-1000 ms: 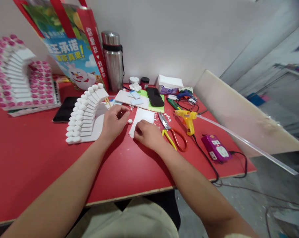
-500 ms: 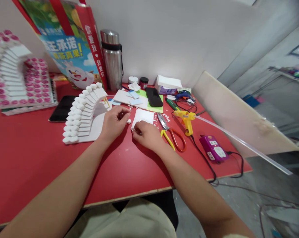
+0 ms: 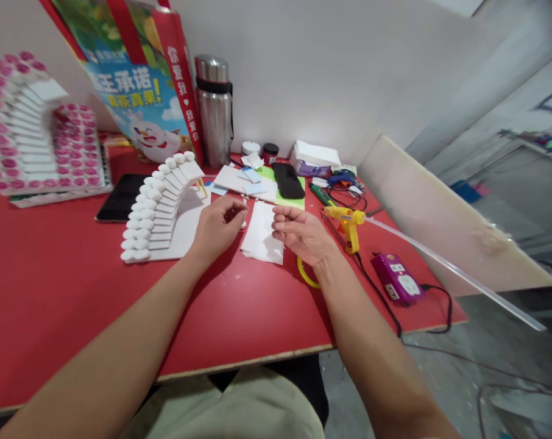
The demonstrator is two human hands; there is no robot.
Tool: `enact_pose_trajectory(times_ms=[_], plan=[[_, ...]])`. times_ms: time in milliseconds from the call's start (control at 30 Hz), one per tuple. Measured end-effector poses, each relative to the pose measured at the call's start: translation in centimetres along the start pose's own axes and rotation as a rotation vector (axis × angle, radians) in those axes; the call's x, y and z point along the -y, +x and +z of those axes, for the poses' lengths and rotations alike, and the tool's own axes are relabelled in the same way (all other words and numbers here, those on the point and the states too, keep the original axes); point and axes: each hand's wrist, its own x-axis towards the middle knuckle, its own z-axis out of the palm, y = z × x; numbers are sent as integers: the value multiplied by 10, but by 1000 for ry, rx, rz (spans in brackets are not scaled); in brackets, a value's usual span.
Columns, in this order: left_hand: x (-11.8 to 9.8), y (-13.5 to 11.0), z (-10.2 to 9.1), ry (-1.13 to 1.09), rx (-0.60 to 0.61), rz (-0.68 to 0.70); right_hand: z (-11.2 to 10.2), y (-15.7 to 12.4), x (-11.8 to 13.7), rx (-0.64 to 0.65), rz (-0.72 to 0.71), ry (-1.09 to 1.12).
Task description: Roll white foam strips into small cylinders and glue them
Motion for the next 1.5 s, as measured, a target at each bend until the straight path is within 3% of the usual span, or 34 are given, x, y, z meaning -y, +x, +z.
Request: enact_pose_trajectory(times_ms=[167,567,633,833,967,1167,1300,1400,1500], plan=[[0,-1,0,-29,12,7,0,2,-1,5,-21,43],[-3,-3,-1,9,225,142,-2,4,3,-65,-63,133],[-5,-3,-2,7,298,171,-4,4,4,-78,-77,138],[-16,-6,-1,159,680,276,-6,5,5,-132,-153,136],[-20,-7,2,247,812,272,-5,5,4,-186,-177,107],[-23,-8,5,263,827,250,-4,6,2,-224,-142,59],[-22,-9,7,269,828,252,-3,6,-3,-266,-210,-97],[-18,-10,9,217,784,223,-5,5,-5,-289,-256,-204],[-12,-9,10,90,648,133,-10,4,-4,-288,-290,-405]])
